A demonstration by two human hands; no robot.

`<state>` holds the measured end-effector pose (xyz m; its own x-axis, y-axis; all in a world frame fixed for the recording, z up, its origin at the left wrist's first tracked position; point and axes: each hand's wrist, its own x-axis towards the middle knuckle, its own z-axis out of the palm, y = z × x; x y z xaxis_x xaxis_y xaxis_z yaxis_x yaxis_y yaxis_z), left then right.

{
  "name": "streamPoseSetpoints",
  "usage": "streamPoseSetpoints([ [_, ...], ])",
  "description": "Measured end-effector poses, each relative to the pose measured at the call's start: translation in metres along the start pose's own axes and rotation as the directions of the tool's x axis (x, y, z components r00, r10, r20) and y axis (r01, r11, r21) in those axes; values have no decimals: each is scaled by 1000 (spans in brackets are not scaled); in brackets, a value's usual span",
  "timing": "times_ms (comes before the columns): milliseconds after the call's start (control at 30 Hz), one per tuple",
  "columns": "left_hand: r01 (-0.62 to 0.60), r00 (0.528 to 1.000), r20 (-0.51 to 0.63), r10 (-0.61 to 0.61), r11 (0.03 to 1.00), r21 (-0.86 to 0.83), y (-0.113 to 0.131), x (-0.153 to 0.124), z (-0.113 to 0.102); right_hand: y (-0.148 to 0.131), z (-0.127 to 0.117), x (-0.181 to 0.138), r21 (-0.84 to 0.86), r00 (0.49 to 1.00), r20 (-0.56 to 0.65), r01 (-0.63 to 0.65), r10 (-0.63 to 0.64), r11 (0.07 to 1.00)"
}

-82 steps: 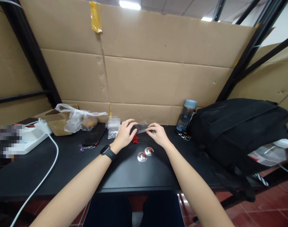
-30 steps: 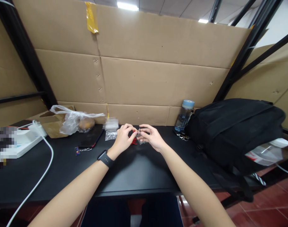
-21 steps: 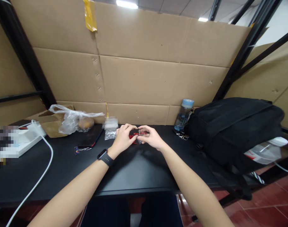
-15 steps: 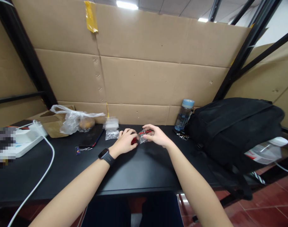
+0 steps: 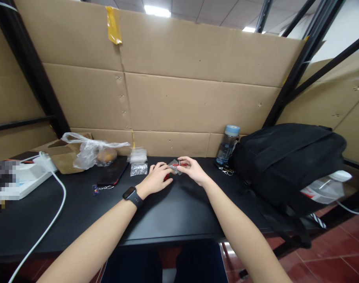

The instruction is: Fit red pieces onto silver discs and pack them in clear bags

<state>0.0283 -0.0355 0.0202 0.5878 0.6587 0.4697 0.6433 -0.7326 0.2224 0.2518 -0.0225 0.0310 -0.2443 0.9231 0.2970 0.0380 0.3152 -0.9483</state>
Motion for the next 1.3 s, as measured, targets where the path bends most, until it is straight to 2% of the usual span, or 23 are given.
streamPoseSetpoints([
  [133,54,989,-138,-53,999,4,4,3,-9,-6,-3,-1,79,999,-32,-22,25,997],
  [267,38,956,-288,-60,996,-80,10,4,-20,-19,-7,-4,303,997,10,-81,82,949],
  [333,-36,968,-251,-4,988,-153,15,3,-27,-26,-10,-5,381,996,24,-89,86,920],
  [400,-121,985,-144,93,973,-199,22,1,-33,-32,-13,-6,431,996,35,-93,87,898],
  [500,-198,978,-83,189,973,-118,29,0,-35,-37,-17,-7,486,990,83,-137,110,863],
  [700,-140,977,-139,159,981,135,26,4,-25,-36,-21,-7,503,978,128,-208,166,839],
  [933,-91,979,-162,122,978,190,16,5,-24,-35,-19,-8,513,971,146,-236,187,825],
  [1000,-125,982,-126,143,982,142,18,4,-24,-37,-19,-8,486,974,124,-228,192,844],
  [1067,-164,982,-76,172,982,92,23,3,-22,-41,-20,-8,412,985,45,-170,166,895],
  [1167,-164,985,-40,167,985,61,35,3,-14,-49,-27,-11,155,996,-91,0,14,988],
  [1233,-150,988,-31,152,987,51,44,3,-6,-55,-35,-13,-62,989,-80,116,-121,991],
  [1300,-152,988,-7,153,988,38,51,3,3,-58,-44,-16,-239,984,35,176,-173,955],
])
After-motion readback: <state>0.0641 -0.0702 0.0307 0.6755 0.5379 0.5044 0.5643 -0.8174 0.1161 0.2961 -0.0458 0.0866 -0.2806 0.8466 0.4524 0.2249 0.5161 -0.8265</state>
